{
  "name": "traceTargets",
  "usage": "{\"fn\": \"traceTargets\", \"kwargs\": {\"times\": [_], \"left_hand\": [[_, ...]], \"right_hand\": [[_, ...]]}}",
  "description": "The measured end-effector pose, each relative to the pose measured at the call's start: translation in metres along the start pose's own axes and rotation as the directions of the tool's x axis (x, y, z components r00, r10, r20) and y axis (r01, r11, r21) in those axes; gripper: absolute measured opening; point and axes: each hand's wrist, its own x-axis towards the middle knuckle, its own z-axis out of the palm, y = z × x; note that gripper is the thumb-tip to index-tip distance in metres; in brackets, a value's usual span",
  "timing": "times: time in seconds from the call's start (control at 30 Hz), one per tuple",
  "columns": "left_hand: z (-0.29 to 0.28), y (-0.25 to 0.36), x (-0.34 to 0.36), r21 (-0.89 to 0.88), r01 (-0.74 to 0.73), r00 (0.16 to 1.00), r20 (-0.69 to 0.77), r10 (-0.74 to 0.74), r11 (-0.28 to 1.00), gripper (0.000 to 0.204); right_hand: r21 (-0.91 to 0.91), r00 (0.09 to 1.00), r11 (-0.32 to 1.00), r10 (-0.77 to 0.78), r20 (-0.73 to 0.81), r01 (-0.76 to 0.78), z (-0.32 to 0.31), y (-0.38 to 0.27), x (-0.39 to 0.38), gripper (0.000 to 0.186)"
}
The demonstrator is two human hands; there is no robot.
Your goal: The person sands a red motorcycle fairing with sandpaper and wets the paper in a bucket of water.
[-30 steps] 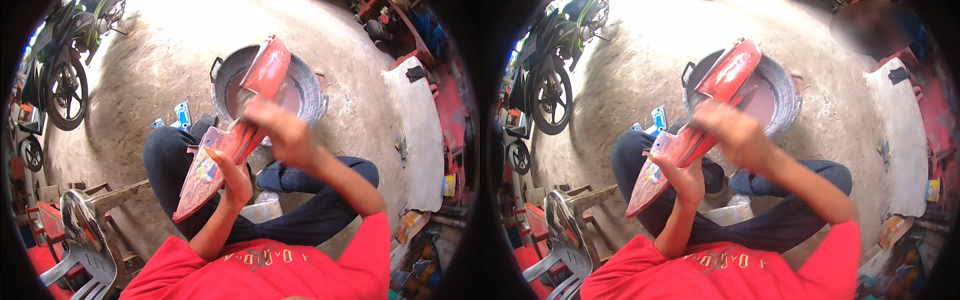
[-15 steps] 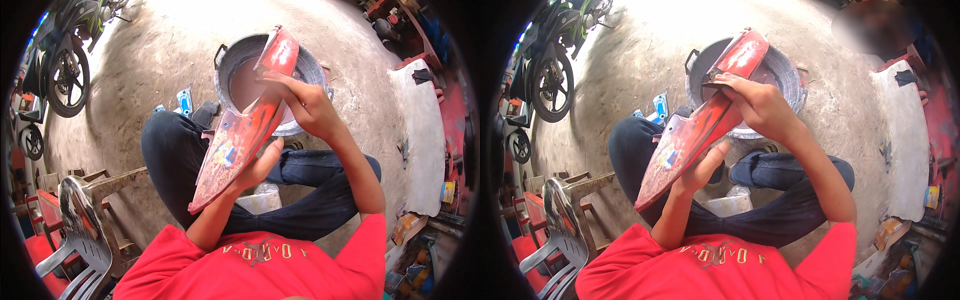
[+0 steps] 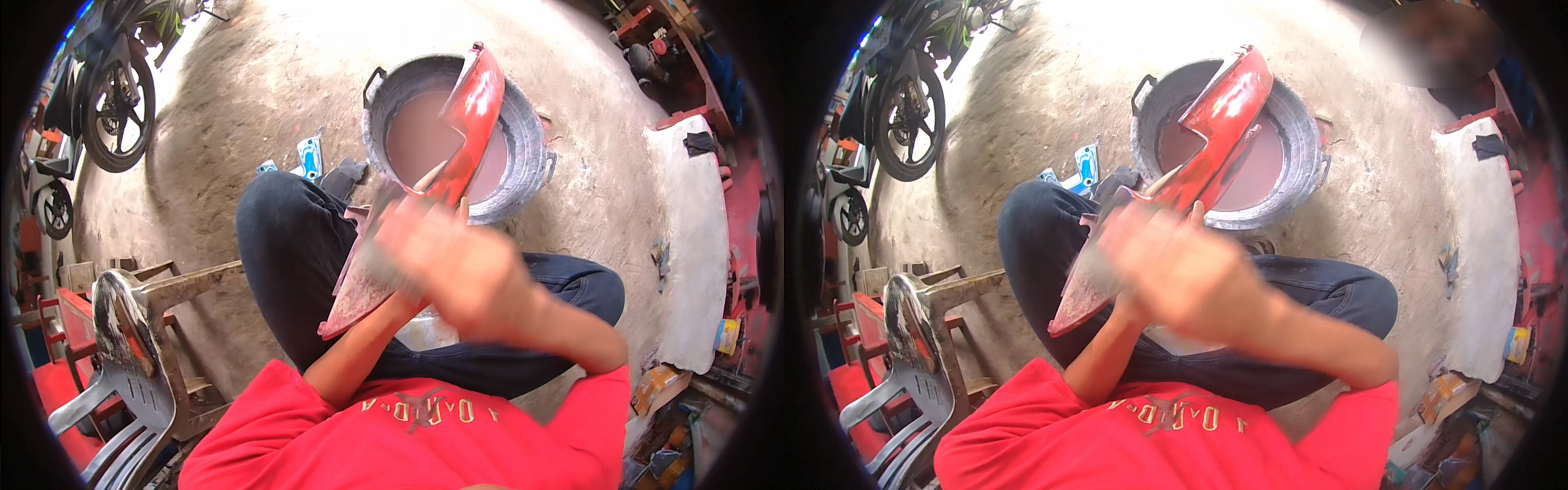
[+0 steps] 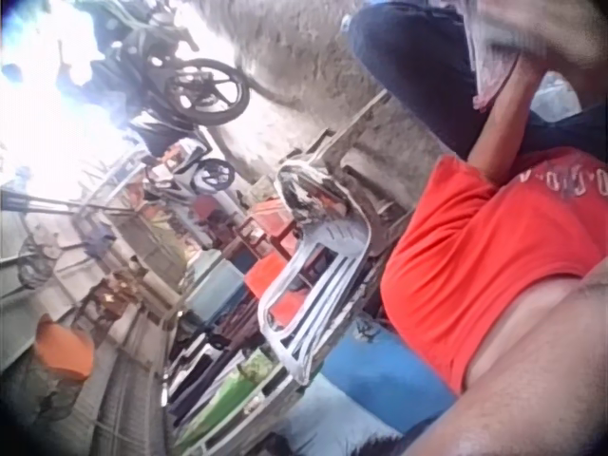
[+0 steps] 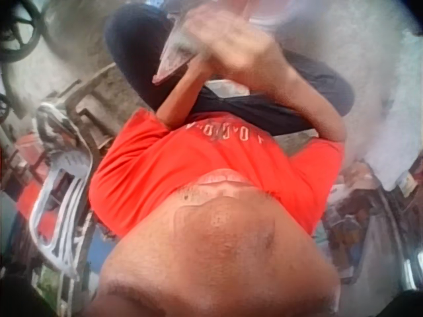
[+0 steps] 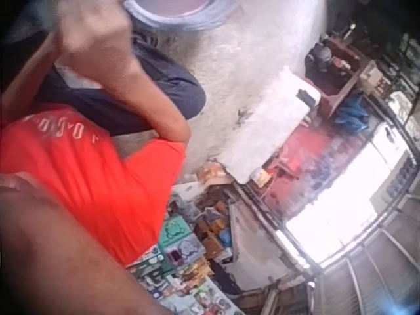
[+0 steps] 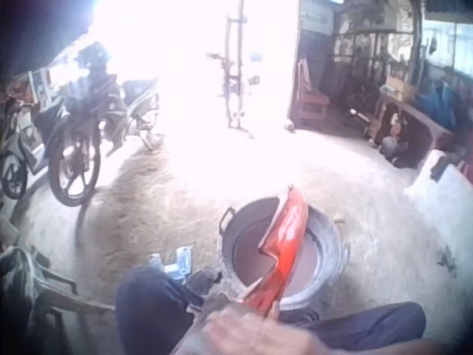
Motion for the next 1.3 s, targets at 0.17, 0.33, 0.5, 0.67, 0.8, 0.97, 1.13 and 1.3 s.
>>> {"fn": "traceTargets", "kwargs": {"times": [0.17, 0.33, 0.5, 0.67, 0.8, 0.97, 1.13, 1.3], "left_hand": [[0.02, -0.002, -0.009, 0.128, -0.047, 0.994, -0.095, 0.059, 0.991, 0.057], [0.022, -0.003, -0.012, 0.166, -0.05, 0.993, -0.098, 0.067, 0.985, 0.062], [0.026, -0.009, -0.022, 0.298, -0.038, 0.984, -0.157, 0.088, 0.954, 0.066], [0.041, -0.015, -0.012, 0.152, -0.03, 0.984, -0.17, 0.056, 0.988, 0.068], [0.037, -0.013, -0.01, 0.059, 0.021, 0.978, -0.209, -0.009, 0.998, 0.069], [0.044, -0.016, 0.01, -0.342, 0.146, 0.963, -0.167, -0.213, 0.928, 0.062], [0.065, -0.027, 0.028, -0.631, 0.065, 0.951, -0.197, -0.24, 0.773, 0.053], [0.088, -0.04, 0.059, -0.372, 0.1, 0.93, -0.294, -0.219, 0.923, 0.054]], "right_hand": [[0.007, 0.999, 1.0, 0.027, -0.04, -0.026, 0.005, 0.005, 0.001, 0.043], [0.045, 1.0, 0.999, -0.028, 0.006, 0.028, 0.002, -0.03, 0.0, 0.037], [0.066, 0.998, 0.996, 0.066, -0.004, -0.066, 0.006, 0.013, 0.006, 0.052], [0.121, 0.995, 0.989, -0.085, 0.042, 0.08, 0.004, -0.037, -0.003, 0.053], [-0.016, 0.998, 0.998, 0.057, 0.021, -0.057, 0.012, 0.016, 0.004, 0.048], [0.028, 0.998, 1.0, -0.013, 0.055, 0.012, 0.01, -0.014, -0.005, 0.051], [-0.014, 0.992, 0.992, 0.128, -0.018, -0.128, 0.012, 0.049, -0.009, 0.052], [0.062, 0.997, 0.996, 0.073, -0.027, -0.071, 0.012, 0.012, -0.009, 0.048]]}}
